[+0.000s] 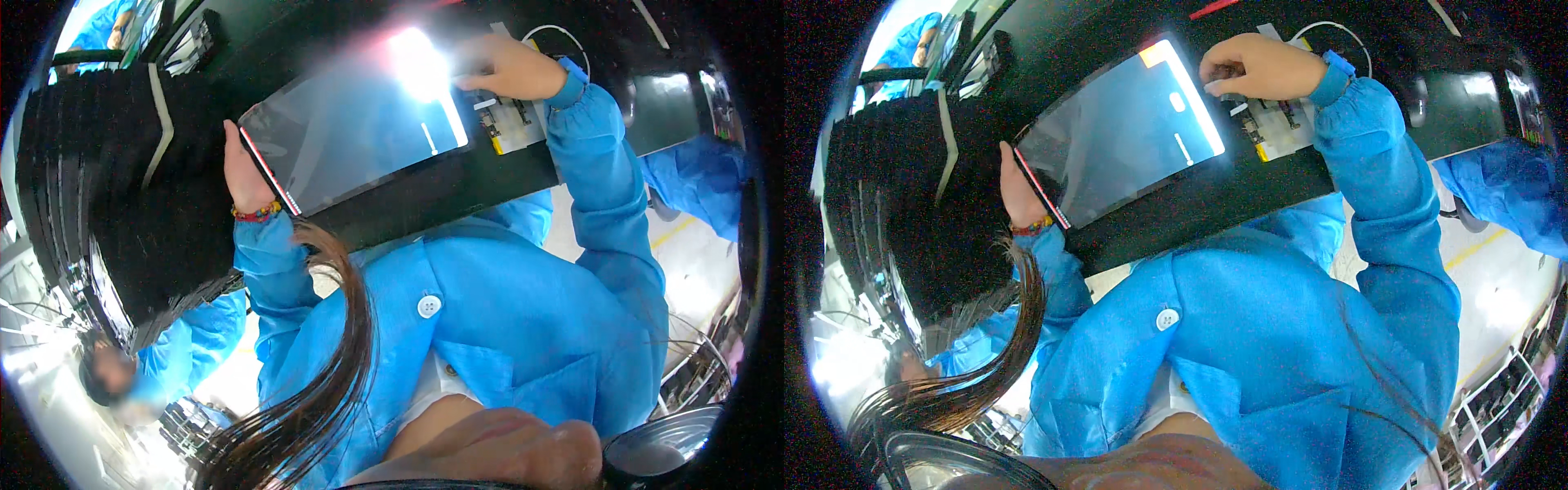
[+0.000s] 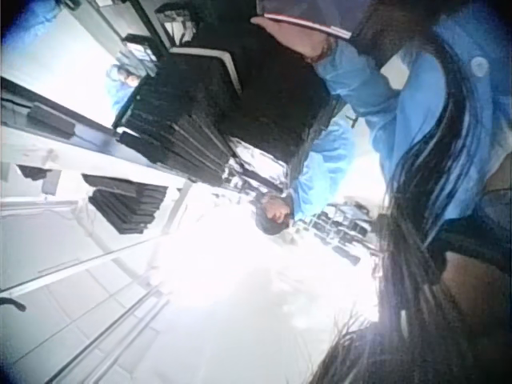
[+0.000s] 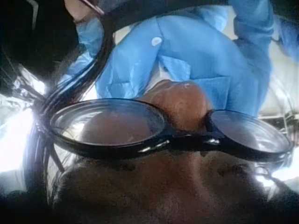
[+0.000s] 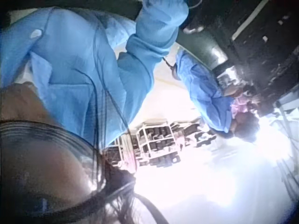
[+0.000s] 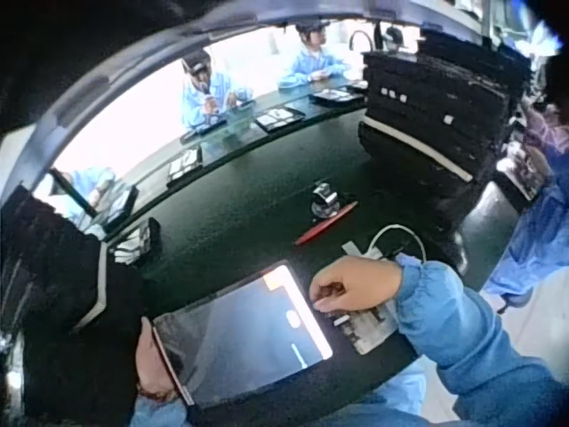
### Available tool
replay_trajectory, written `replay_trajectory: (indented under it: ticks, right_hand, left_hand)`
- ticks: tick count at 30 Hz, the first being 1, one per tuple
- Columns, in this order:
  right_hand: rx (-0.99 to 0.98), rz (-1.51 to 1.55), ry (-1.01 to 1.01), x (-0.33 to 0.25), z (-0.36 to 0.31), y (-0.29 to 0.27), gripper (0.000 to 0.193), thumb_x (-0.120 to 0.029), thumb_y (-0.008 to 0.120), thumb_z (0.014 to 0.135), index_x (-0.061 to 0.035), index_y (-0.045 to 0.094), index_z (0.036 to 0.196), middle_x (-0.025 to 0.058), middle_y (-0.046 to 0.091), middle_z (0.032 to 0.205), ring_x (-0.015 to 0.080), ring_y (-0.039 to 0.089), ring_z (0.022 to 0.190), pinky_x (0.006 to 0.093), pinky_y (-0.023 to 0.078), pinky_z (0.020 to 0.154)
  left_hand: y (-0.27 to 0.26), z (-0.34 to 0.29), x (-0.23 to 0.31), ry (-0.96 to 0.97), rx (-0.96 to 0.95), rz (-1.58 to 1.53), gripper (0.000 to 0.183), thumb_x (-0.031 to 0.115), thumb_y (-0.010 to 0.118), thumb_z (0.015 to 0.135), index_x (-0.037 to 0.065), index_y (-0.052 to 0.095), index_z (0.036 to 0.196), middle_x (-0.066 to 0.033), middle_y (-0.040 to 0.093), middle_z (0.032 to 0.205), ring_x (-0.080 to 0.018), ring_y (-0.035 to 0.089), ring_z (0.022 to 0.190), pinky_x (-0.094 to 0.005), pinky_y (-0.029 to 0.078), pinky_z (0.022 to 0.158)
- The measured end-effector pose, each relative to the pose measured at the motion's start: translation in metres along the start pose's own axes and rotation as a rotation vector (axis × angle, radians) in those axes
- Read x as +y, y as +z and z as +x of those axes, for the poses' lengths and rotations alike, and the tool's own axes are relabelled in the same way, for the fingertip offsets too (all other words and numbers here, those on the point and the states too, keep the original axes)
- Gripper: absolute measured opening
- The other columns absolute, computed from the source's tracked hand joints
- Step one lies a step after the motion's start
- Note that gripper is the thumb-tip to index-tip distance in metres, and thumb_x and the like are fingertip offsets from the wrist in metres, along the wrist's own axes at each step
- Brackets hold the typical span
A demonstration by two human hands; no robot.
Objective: Testing laptop and tablet screens by interacting with the touch interface, inspecting display patterns, and checking hardware connections on a workshop bench.
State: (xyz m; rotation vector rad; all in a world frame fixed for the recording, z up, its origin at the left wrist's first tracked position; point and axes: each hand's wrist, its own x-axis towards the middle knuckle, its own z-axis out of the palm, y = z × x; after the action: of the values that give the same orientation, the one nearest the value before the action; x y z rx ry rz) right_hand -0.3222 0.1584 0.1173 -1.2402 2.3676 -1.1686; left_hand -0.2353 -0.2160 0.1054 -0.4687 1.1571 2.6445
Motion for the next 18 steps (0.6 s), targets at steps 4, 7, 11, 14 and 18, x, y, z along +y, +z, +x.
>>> replay_trajectory:
  ticks: [4,7,11,14,18]
  right_hand:
    - [0.038,0.079,0.077,-0.001,0.002,0.006,0.018,-0.013,0.062,0.075,-0.0030,0.055,0.088,0.0019,0.050,0.069,0.0085,0.046,0.066,0.0248,0.041,0.060]
    - [0.071,0.152,0.111,-0.001,0.003,0.012,0.018,-0.012,0.062,0.073,-0.0045,0.052,0.087,0.0001,0.047,0.069,0.0064,0.043,0.064,0.0231,0.038,0.058]
    - [0.088,0.226,0.095,0.005,0.003,0.016,0.019,-0.010,0.061,0.072,-0.0063,0.052,0.088,-0.0018,0.043,0.066,0.0048,0.039,0.061,0.0209,0.034,0.054]
    - [0.118,0.168,0.070,0.002,0.005,0.016,0.020,-0.010,0.061,0.071,-0.0072,0.051,0.089,-0.0025,0.041,0.064,0.0036,0.037,0.059,0.0208,0.030,0.052]
    - [0.068,0.163,0.069,0.010,0.006,0.013,0.018,-0.009,0.058,0.072,-0.0082,0.050,0.088,-0.0042,0.037,0.060,0.0027,0.032,0.054,0.0217,0.025,0.049]
  left_hand:
    - [-0.005,0.000,0.002,-0.090,-0.303,-0.145,0.058,0.045,0.031,0.095,-0.004,0.050,0.120,-0.0137,0.056,0.119,-0.0283,0.053,0.107,-0.0382,0.037,0.096]
    - [-0.007,0.001,0.001,-0.088,-0.334,-0.150,0.058,0.046,0.030,0.095,-0.003,0.049,0.121,-0.0146,0.054,0.122,-0.0300,0.051,0.110,-0.0405,0.035,0.098]
    - [-0.005,0.002,0.001,-0.083,-0.328,-0.154,0.057,0.045,0.028,0.096,-0.001,0.048,0.122,-0.0136,0.054,0.122,-0.0300,0.051,0.109,-0.0413,0.037,0.096]
    - [0.006,-0.002,0.002,-0.049,-0.049,-0.051,0.058,0.048,0.029,0.095,0.000,0.051,0.119,-0.0138,0.057,0.117,-0.0306,0.054,0.105,-0.0419,0.041,0.092]
    - [-0.004,0.003,0.000,-0.013,0.042,0.045,0.058,0.049,0.029,0.094,0.001,0.053,0.115,-0.0129,0.059,0.112,-0.0298,0.056,0.100,-0.0412,0.043,0.089]
